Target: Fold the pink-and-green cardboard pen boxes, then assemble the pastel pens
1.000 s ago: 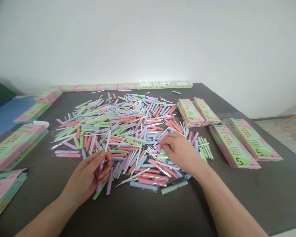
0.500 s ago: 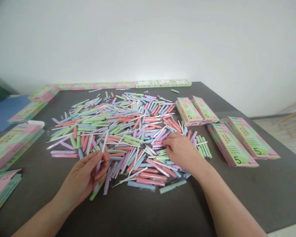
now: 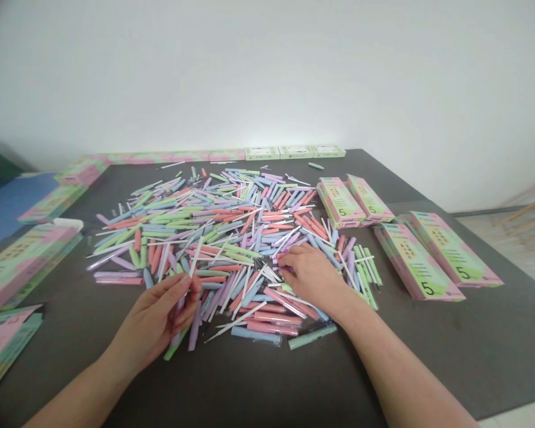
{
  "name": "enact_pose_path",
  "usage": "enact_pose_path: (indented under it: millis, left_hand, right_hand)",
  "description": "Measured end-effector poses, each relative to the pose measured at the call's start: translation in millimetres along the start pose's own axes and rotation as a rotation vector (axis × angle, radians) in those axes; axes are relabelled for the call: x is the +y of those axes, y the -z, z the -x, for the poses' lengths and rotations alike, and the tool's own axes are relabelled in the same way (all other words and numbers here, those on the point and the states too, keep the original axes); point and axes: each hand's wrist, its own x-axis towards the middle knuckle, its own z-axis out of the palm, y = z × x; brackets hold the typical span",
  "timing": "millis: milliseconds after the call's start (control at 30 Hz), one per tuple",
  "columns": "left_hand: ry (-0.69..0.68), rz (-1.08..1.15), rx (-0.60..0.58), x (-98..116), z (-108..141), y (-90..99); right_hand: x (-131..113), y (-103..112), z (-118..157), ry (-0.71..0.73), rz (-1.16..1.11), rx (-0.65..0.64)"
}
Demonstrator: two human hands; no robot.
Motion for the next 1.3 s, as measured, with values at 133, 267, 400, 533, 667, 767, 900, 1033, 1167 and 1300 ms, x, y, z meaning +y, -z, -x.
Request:
enact_pose_path:
  millis: [133, 267, 400, 533, 667, 767, 900, 1033, 1167, 1300]
  left_hand:
    - [-0.010, -0.009, -0.017, -1, -1, 0.9]
    - [-0.030, 0.001, -0.022, -1, 0, 0.0]
    - [-0.032, -0.005, -0.038, -3, -1, 1.3]
    - [-0.043, -0.015, -0.042, -5, -2, 2.2]
    - [-0.043, -0.033, -0.047, -4, -3, 2.0]
    - [-0.043, -0.060, -0.064, -5, -3, 3.2]
    - [-0.045, -0.095, -0.090, -6, -3, 5.5]
    - [-0.047, -0.107, -0.103, -7, -3, 6.9]
    - [-0.031, -0.121, -0.122, -7, -2, 6.2]
    - [-0.014, -0.139, -0.183, -4, 2, 3.5]
  right_hand:
    - [-4, 2, -2, -0.018, -0.017, -0.003]
    - [-10, 4, -6, -0.061, -0.017, -0.033]
    - [-14, 2, -9, -0.097, 0.021, -0.050]
    - [-16, -2, -11, -0.112, 0.060, -0.038]
    - [-16, -7, -12, -0.146, 0.089, -0.032]
    - [-16, -9, -12, -0.144, 0.091, -0.034]
    - [-14, -12, -14, -0.092, 0.078, -0.035]
    - [-13, -11, -14, -0.063, -0.007, 0.033]
    - [-18, 1, -11, -0.180, -0.665, 0.140]
    - [-31, 14, -5, -0.281, -1.630, 0.142]
